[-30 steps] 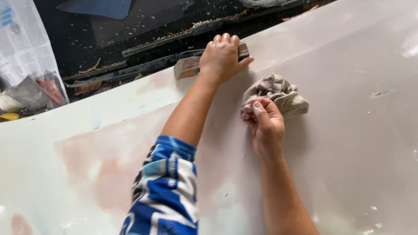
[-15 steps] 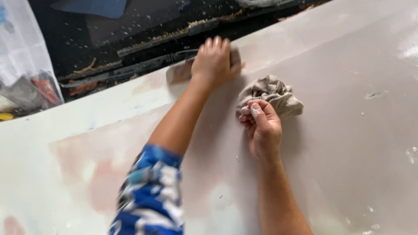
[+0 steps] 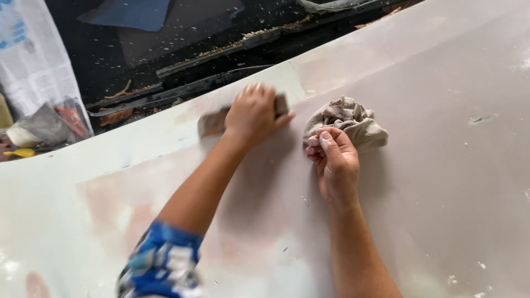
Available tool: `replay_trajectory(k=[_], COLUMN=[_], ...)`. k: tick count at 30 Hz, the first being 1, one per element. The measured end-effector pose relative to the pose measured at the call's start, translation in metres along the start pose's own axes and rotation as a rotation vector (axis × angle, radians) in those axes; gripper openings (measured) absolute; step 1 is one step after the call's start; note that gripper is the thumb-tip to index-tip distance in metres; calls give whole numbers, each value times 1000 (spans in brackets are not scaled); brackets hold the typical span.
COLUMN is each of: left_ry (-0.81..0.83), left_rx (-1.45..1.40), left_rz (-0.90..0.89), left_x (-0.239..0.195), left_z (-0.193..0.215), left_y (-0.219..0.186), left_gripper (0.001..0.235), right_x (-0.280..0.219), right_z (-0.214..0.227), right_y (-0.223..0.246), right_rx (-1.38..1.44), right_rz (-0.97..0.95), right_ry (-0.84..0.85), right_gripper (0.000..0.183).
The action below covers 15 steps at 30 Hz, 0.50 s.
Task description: The person sands a section of a white car bumper using a sanding block and water. They repeatedly dip the sanding block into a bucket of water and wipe the surface with a cloth while sanding.
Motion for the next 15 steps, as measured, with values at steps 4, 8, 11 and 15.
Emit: replay_trajectory(k=[4,8,11,15], left_ry=[79,2,-7,24], left_rx=[61,97,106,59], left_rz=[57,107,9,9], left_x=[4,54,7,-50], left_z=[1,-20,-2,16], left_y=[17,39,28,29], left_gripper=[73,71,71,67], right_x=[4,-1,-3,4], right_z=[-1,2,4,1], right_y=[-1,3,2,1], right_rx=[-1,-24,15,90], right_rz=[22,6,-26,34], right_ry=[-9,-12,-5,17], right_gripper=[10,11,11,9])
Point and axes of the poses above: each hand's wrist, its own x-axis towards the middle knuckle, its own z-axis out of the back of the hand, y = z × x, the point moved 3 cm from there along x, towards the middle knuckle, and after that the axes turned 8 degrees about -x, right-handed, at the moved point
